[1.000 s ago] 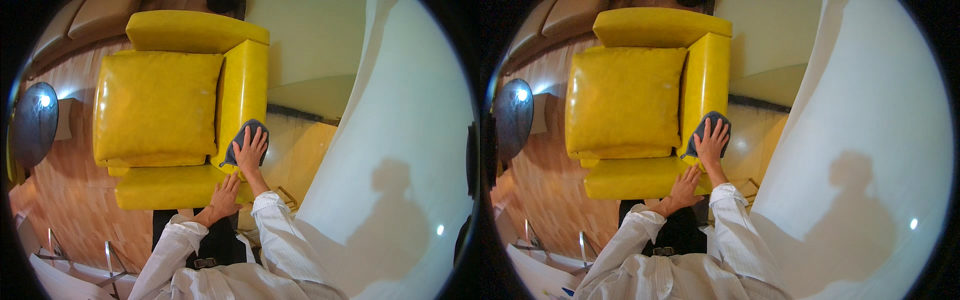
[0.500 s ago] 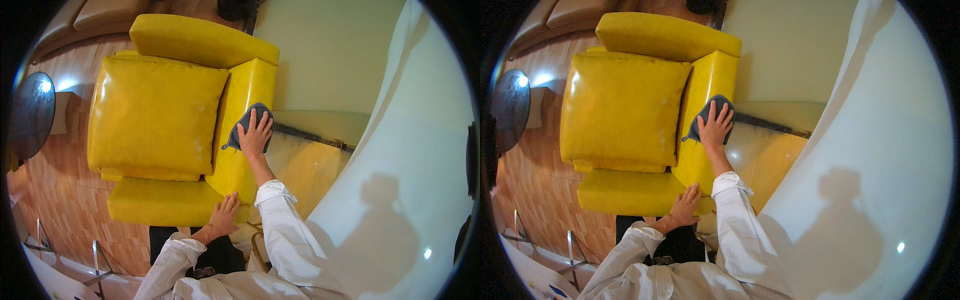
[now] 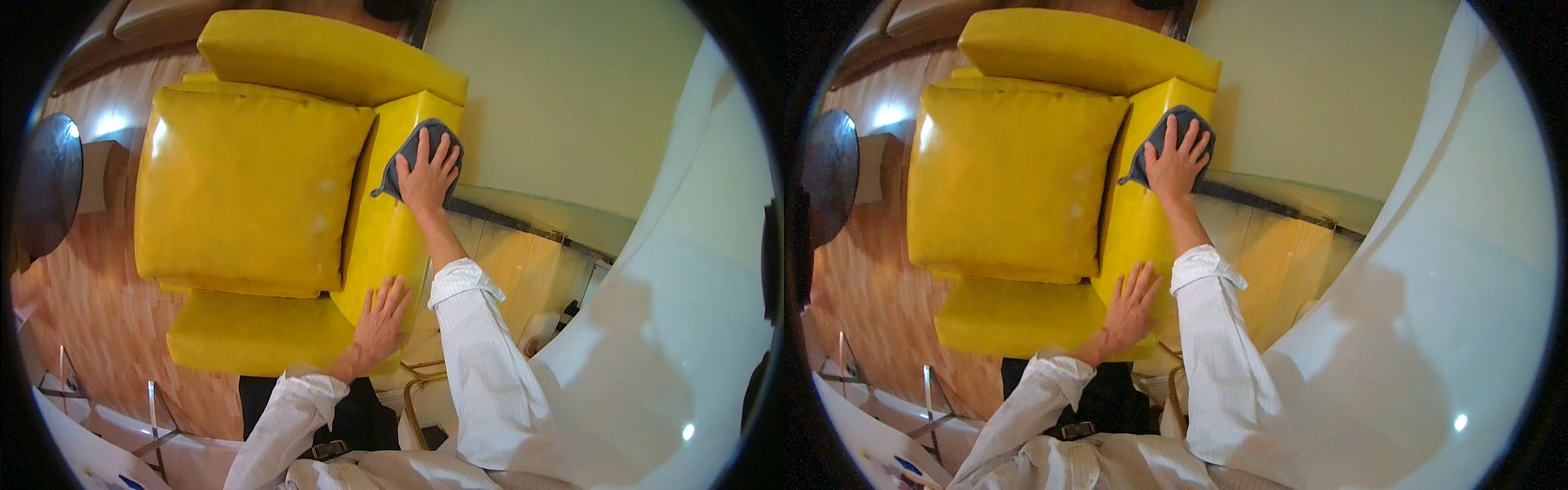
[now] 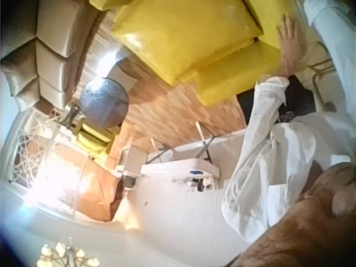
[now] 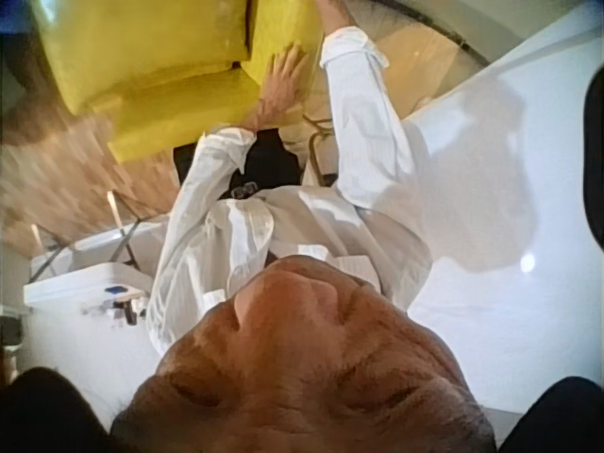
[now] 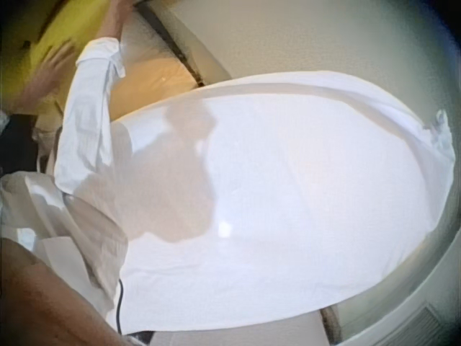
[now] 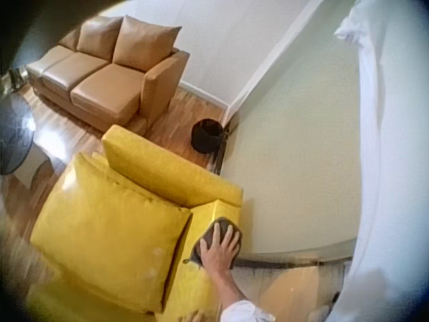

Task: The person wipes a yellow armchair, a glass coffee table, and a brown sofa using a gray cloth. The person moves between pieces of furniture and wipes different surfaces including cushions, armrests, and the tabletop.

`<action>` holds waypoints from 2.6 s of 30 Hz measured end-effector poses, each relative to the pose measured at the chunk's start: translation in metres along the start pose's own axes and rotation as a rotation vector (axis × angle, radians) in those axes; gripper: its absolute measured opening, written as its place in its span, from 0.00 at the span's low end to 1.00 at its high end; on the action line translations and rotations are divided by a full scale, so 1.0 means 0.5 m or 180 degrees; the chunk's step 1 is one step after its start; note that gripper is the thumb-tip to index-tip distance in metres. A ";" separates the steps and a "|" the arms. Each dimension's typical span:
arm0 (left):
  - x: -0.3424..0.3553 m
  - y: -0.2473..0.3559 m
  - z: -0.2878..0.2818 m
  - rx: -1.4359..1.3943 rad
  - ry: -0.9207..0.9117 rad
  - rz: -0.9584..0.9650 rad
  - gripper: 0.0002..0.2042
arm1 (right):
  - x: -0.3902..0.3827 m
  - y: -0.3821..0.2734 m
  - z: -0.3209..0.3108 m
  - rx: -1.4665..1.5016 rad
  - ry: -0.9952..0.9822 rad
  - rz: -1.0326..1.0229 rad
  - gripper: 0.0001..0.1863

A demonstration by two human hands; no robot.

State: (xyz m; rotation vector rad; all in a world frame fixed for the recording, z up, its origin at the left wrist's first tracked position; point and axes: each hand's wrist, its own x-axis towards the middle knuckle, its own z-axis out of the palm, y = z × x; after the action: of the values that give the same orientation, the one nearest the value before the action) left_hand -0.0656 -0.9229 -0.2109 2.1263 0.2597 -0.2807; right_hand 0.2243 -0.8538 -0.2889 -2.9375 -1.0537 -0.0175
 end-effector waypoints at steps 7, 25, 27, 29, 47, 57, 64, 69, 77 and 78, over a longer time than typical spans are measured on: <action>0.156 -0.049 -0.060 0.0539 0.0199 0.0074 0.53 | -0.011 0.015 0.002 0.0224 -0.0285 -0.0267 0.43; 0.173 -0.046 -0.030 0.1021 0.0014 -0.0154 0.42 | -0.044 0.014 -0.024 0.0099 -0.0391 -0.1080 0.33; 0.157 -0.045 -0.029 0.0718 0.0090 -0.0120 0.42 | -0.053 0.015 -0.034 -0.0011 -0.0506 -0.1196 0.32; 0.127 -0.050 -0.019 0.0555 0.0172 -0.0149 0.44 | -0.014 0.007 -0.031 -0.0156 -0.0535 -0.1293 0.32; -0.140 -0.113 0.048 0.0963 -0.0255 -0.1013 0.31 | -0.283 -0.091 -0.018 -0.1572 -0.1608 -0.2043 0.30; -0.265 -0.217 0.039 0.0610 -0.0442 -0.1438 0.33 | -0.489 -0.075 -0.018 -0.0831 -0.2121 -0.2272 0.24; -0.370 -0.305 -0.084 0.0861 -0.0529 -0.1530 0.27 | -0.627 -0.100 -0.062 -0.0435 -0.2923 -0.2390 0.24; -0.441 -0.380 -0.189 0.0875 -0.0529 -0.1275 0.22 | -0.698 -0.112 -0.051 0.0210 -0.2415 -0.1756 0.22; -0.540 -0.519 -0.223 0.1034 0.0723 -0.0985 0.18 | -0.754 -0.238 -0.030 0.1731 -0.2220 -0.0306 0.23; -0.554 -0.536 -0.223 0.1157 0.1005 -0.0960 0.18 | -0.747 -0.296 -0.036 0.1843 -0.2273 -0.0239 0.22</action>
State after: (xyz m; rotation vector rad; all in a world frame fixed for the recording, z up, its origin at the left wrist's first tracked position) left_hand -0.3964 -0.7069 -0.2817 2.4879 0.7674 -0.1729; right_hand -0.1580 -0.9770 -0.2752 -2.3762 -0.9781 1.1831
